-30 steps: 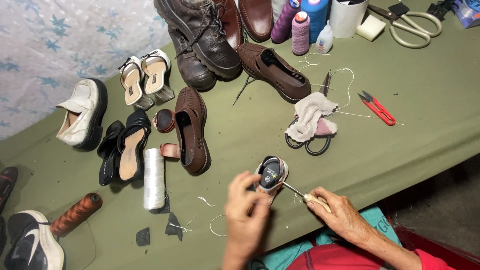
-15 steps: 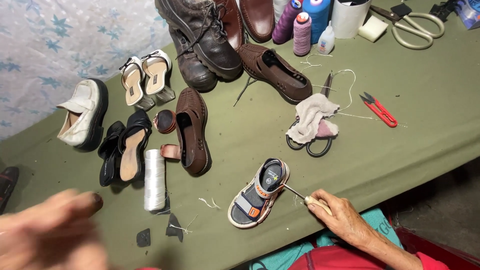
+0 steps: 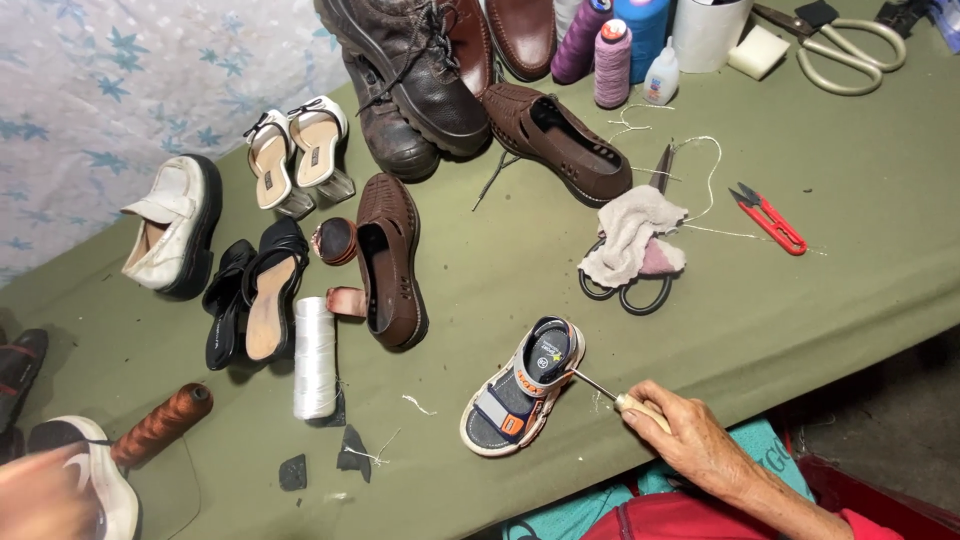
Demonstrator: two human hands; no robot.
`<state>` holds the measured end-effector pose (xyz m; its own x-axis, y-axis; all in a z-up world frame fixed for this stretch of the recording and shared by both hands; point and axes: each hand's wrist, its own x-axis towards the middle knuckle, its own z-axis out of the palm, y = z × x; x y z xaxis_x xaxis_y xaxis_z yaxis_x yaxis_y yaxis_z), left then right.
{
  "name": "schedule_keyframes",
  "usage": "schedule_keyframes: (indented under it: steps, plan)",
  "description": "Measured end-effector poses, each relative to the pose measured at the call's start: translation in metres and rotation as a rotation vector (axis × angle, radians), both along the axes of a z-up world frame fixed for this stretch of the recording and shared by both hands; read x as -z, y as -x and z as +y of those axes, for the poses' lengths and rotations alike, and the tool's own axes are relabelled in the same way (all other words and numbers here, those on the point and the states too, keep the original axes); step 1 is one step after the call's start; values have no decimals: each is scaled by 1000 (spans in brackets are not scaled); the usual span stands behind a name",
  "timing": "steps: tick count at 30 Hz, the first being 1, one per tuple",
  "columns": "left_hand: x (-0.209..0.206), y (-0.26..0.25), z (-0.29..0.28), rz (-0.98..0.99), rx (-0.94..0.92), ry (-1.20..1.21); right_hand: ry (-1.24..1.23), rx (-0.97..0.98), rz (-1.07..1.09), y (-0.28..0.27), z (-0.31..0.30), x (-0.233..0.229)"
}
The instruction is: The person uses a stitching awl to puncture the sole of a child's sandal, then pulls a white thread through the hole. They use a red utility knife to trim the thread and a pair of scissors to cut a new length of thread from a spool. Finally, they thread the needle and prepare to continue sewing the sandal.
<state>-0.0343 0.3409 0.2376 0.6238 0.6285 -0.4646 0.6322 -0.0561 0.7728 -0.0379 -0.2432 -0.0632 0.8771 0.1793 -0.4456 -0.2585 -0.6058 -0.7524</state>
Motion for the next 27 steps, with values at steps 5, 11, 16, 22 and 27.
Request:
schedule_keyframes:
  steps: [5,11,16,22,27]
  plan:
    - [139,-32,-221,-305,551,-990,0,3,0,1,-1,-4]
    - [262,-94,-250,-229,990,-1075,-16,0,-9,1,-3,3]
    - [272,-110,-263,-45,1088,-909,3,-5,-16,1,-1,1]
    - [215,-102,-271,14,1221,-673,-13,-11,-24,1,-2,1]
    - [200,-76,-271,-275,1117,-774,-1,-12,-22,2,-2,6]
